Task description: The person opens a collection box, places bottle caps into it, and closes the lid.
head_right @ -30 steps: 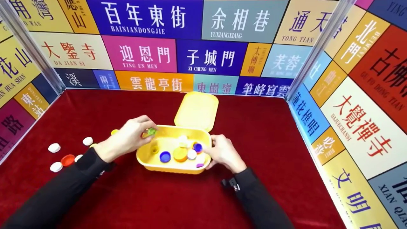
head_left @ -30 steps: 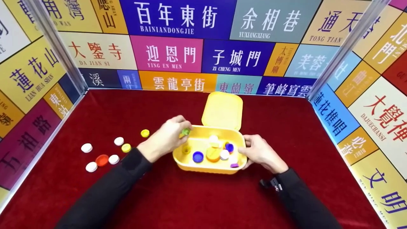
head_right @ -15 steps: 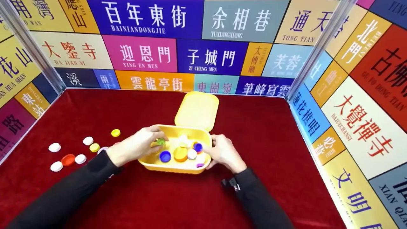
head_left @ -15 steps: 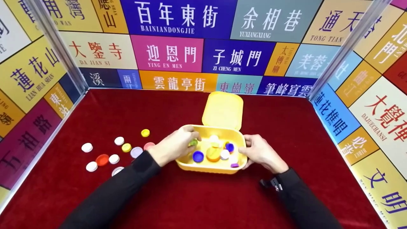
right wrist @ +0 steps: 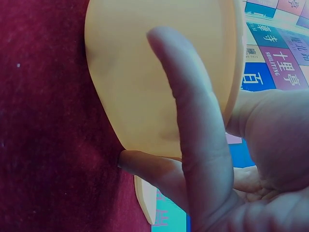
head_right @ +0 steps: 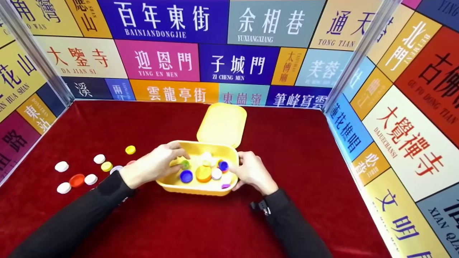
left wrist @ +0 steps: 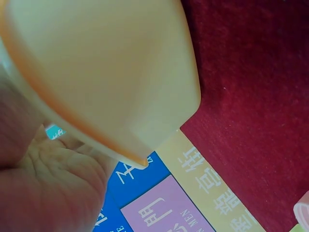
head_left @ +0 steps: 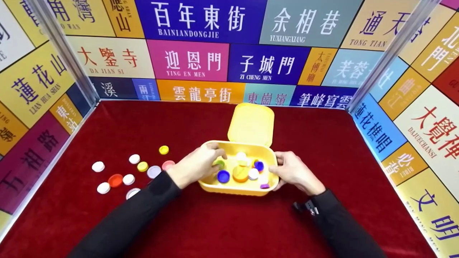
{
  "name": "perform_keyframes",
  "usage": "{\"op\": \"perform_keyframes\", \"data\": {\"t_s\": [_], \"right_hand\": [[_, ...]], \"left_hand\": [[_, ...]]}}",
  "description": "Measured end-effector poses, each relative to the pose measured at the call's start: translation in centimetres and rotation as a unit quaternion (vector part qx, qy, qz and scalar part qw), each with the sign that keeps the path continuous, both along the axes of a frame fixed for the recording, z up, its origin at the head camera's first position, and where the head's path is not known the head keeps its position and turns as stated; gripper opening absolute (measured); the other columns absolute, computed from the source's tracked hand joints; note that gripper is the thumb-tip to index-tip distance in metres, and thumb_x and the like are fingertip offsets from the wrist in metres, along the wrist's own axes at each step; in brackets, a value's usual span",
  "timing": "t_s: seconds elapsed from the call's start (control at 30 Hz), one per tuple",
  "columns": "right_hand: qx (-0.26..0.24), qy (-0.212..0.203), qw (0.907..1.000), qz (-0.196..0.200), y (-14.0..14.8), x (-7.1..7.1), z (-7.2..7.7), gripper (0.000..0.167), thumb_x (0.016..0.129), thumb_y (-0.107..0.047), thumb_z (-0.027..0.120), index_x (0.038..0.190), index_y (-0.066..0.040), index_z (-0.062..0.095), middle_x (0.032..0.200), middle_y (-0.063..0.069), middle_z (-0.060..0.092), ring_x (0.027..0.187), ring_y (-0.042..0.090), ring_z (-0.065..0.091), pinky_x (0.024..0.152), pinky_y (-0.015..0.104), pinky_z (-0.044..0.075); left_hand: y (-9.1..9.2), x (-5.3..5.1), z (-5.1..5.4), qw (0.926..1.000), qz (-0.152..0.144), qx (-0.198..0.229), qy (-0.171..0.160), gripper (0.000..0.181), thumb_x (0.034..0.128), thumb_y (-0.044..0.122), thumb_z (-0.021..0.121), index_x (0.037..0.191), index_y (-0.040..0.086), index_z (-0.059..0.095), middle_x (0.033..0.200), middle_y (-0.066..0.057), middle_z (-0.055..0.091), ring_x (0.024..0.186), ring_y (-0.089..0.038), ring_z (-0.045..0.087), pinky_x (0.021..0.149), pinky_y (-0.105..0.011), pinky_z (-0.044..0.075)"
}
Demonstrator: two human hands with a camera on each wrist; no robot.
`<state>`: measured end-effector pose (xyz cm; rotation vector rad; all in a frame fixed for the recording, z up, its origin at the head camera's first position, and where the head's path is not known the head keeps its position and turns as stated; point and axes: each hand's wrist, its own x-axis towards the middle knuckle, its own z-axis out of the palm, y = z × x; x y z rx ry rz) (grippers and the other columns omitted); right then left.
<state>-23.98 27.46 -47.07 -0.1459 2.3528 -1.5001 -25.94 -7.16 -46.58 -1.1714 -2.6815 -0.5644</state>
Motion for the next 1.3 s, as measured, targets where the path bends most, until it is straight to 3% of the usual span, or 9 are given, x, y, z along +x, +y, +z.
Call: {"op": "perform_keyframes", "data": {"t_s": [0.17, 0.43, 0.73, 1.03, 1.3], "right_hand": [[-0.001, 0.005, 1.0000, 0.003, 0.0, 0.0, -0.1, 0.043, 0.104, 0.000, 0.068, 0.147, 0.005, 0.071, 0.124, 0.026, 0.084, 0.084, 0.035, 0.087, 0.064, 0.047, 0.072], [0.002, 0.006, 1.0000, 0.004, -0.2, -0.1, -0.1, 0.042, 0.104, -0.002, 0.068, 0.146, 0.004, 0.072, 0.125, 0.026, 0.084, 0.084, 0.035, 0.087, 0.063, 0.047, 0.072], [-0.003, 0.001, 1.0000, 0.003, 0.0, 0.1, 0.0, 0.042, 0.105, -0.001, 0.068, 0.147, 0.005, 0.071, 0.124, 0.027, 0.084, 0.084, 0.035, 0.088, 0.064, 0.047, 0.072], [-0.004, 0.001, 1.0000, 0.003, 0.0, 0.1, 0.3, 0.042, 0.105, -0.002, 0.067, 0.146, 0.006, 0.070, 0.124, 0.027, 0.084, 0.085, 0.036, 0.088, 0.064, 0.047, 0.072], [-0.002, 0.004, 1.0000, 0.002, 0.0, 0.1, 0.1, 0.041, 0.106, -0.002, 0.068, 0.146, 0.005, 0.070, 0.123, 0.027, 0.084, 0.085, 0.036, 0.088, 0.064, 0.048, 0.072]], "left_hand": [[-0.3, 0.0, 0.2, 1.0000, 0.006, 0.004, 0.001, 0.023, 0.1018, 0.010, 0.089, 0.123, 0.004, 0.083, 0.128, -0.021, 0.075, 0.114, -0.036, 0.077, 0.103, -0.047, 0.069], [-1.6, -0.1, 1.1, 0.9992, 0.039, -0.005, 0.000, 0.028, 0.1032, 0.016, 0.090, 0.129, 0.010, 0.082, 0.122, -0.013, 0.074, 0.108, -0.031, 0.075, 0.096, -0.045, 0.070], [-3.4, -0.9, 1.6, 0.9964, 0.069, 0.048, -0.009, 0.025, 0.1044, 0.013, 0.087, 0.129, 0.008, 0.084, 0.125, -0.015, 0.078, 0.108, -0.031, 0.075, 0.101, -0.045, 0.070], [-6.6, -2.0, 1.1, 0.9850, 0.136, 0.097, -0.043, 0.026, 0.1057, 0.014, 0.086, 0.132, 0.010, 0.085, 0.127, -0.015, 0.079, 0.117, -0.036, 0.078, 0.111, -0.051, 0.066], [-10.1, -2.5, -0.7, 0.9723, 0.199, 0.091, -0.083, 0.034, 0.1047, 0.013, 0.085, 0.138, 0.006, 0.082, 0.132, -0.023, 0.078, 0.118, -0.042, 0.075, 0.110, -0.056, 0.064]]}}
